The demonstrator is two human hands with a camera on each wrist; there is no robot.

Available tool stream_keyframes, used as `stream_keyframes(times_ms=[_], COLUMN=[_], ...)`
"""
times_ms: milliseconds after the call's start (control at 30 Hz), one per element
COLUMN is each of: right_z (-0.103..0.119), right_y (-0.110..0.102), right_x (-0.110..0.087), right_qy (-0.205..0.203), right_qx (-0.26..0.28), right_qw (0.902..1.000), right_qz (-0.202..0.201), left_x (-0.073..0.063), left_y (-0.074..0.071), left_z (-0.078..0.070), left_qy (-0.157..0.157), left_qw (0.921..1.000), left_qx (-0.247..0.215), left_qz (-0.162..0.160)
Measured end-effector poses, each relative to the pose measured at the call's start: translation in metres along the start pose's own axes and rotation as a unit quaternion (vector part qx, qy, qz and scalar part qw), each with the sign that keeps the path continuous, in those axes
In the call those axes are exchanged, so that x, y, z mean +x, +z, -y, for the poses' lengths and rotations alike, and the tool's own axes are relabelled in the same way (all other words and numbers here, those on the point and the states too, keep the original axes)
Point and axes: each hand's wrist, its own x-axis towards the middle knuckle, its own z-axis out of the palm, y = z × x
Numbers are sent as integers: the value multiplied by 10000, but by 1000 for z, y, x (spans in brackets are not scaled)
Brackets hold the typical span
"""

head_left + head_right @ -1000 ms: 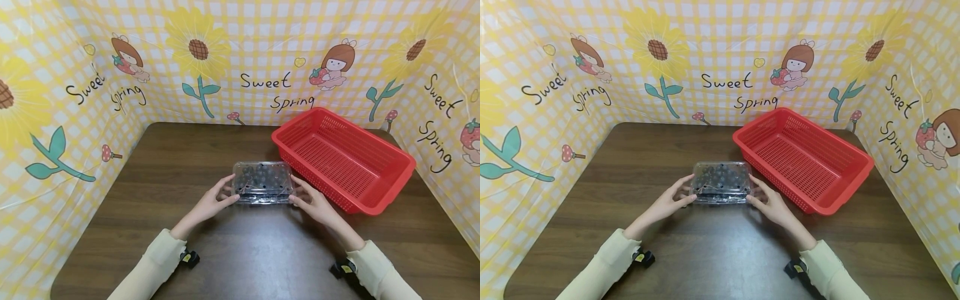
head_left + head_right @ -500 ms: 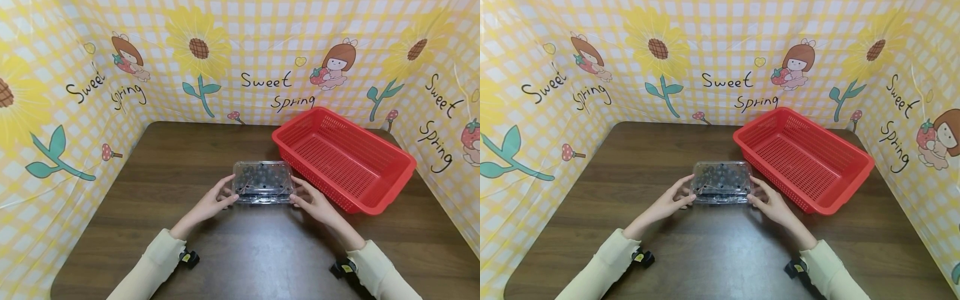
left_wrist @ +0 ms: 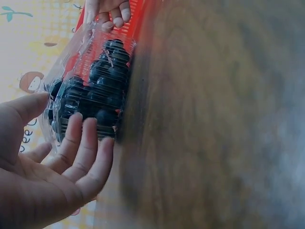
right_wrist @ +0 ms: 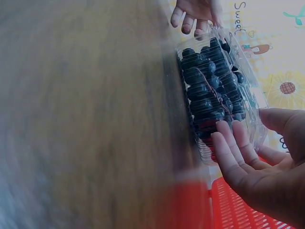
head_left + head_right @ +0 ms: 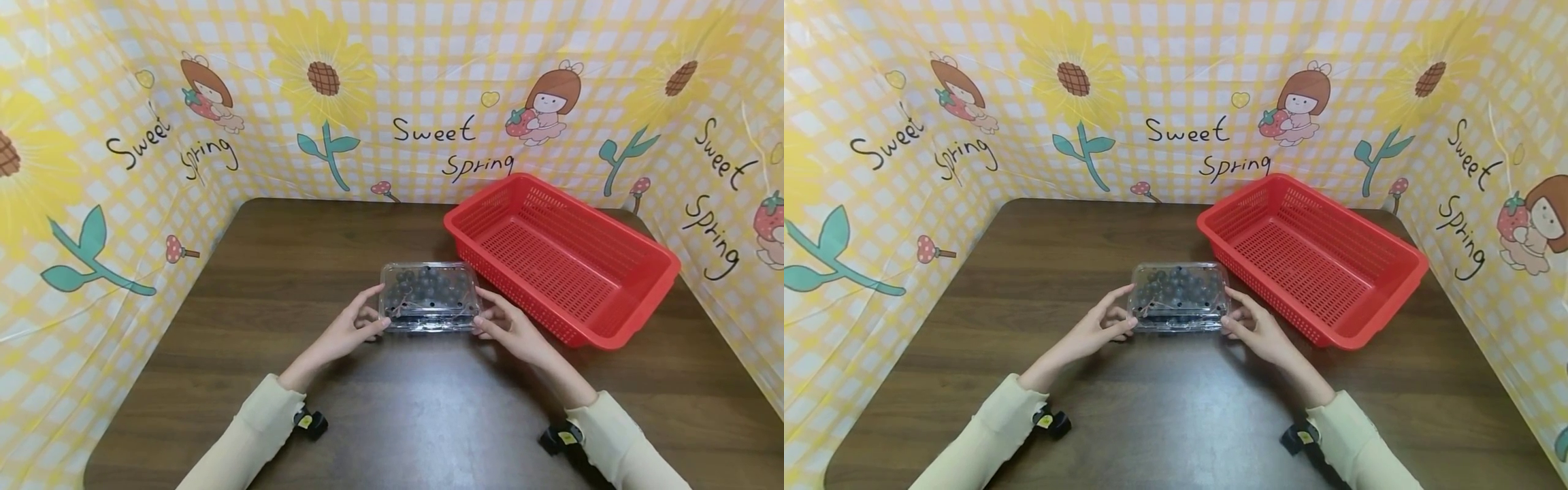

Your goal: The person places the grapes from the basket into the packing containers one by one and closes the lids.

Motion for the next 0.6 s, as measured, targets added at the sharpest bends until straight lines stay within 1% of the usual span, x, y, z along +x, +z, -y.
stream_keyframes(times_ms=[133,300,500,600], right_z=[0,1,-1,-2], right_y=[0,0,0,0], right_x=[0,1,1,1], right_qy=[-43,-21,25,61], right_qx=[84,121,151,293], right_qw=[10000,9999,9999,9995], right_qz=[10,5,-24,-27], left_x=[0,0,1,2], left_y=[1,2,3,3], left_z=[0,-1,-1,0], left_qy=[-33,-117,-67,-30], left_qw=[9994,9984,9979,9980], left_qx=[-346,-560,-637,-628], left_qz=[41,-2,-40,-34])
